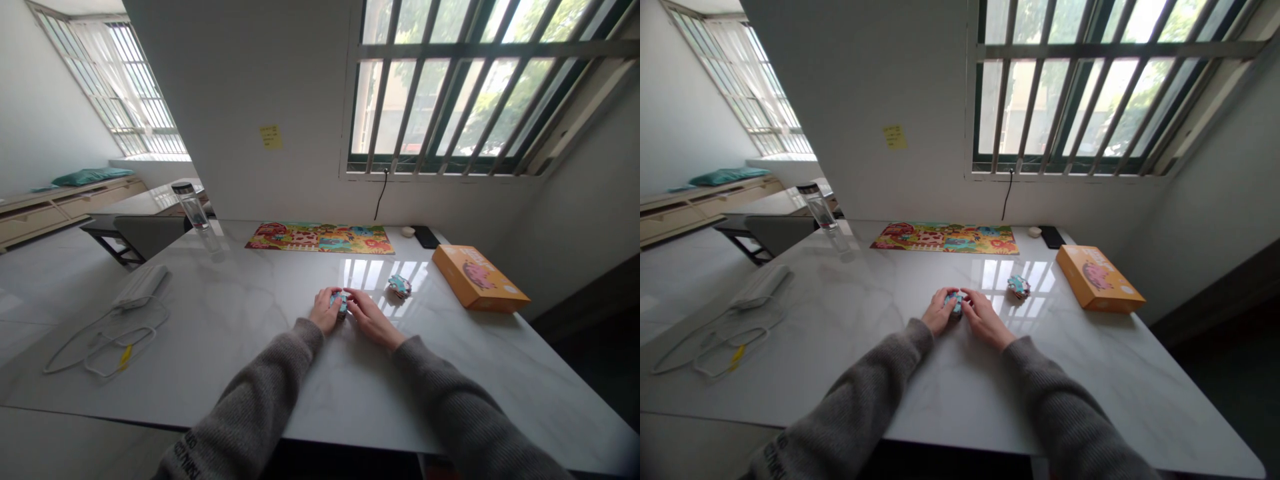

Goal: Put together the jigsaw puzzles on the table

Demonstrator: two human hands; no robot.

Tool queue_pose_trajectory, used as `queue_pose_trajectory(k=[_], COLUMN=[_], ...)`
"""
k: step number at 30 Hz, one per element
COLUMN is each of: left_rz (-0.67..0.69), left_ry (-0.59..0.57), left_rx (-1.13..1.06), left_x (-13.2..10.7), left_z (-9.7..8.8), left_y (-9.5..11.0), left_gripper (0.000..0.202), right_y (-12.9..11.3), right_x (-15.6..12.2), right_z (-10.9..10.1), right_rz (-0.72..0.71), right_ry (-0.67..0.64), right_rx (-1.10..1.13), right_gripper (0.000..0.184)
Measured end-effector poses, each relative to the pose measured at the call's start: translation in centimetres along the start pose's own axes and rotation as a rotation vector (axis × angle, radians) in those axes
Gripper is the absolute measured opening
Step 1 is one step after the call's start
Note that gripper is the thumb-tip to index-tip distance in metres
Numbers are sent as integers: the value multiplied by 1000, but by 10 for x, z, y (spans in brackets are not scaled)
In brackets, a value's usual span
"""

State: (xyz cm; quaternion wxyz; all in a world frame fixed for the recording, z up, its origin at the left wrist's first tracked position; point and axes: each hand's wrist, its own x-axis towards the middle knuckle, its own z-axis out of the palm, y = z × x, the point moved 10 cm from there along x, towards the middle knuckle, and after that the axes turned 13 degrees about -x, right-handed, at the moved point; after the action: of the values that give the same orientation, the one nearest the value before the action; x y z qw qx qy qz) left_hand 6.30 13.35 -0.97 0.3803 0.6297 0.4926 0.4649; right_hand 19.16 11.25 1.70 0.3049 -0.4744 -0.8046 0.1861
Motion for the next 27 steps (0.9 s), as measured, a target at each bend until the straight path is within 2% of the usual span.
queue_pose_trajectory(k=[4,8,13,16,20,27], left_rz=[-70,-96,-68,-20,41,9], left_ry=[51,-19,-163,-220,-245,-276], left_rx=[-41,61,243,269,252,84], left_x=[8,10,3,1,0,0], left_z=[-24,-39,-33,-27,-26,-26], left_y=[-15,-20,-10,-4,-2,-13], left_gripper=[30,37,41,40,41,54], right_y=[1,2,-2,-5,-9,-13], right_x=[1,3,10,12,9,4], right_z=[2,5,14,17,16,11], right_rz=[18,51,39,5,-25,-43], right_ry=[6,-16,-83,-104,-129,-172], right_rx=[-41,-61,-178,-189,-172,-133], right_gripper=[42,44,41,41,42,43])
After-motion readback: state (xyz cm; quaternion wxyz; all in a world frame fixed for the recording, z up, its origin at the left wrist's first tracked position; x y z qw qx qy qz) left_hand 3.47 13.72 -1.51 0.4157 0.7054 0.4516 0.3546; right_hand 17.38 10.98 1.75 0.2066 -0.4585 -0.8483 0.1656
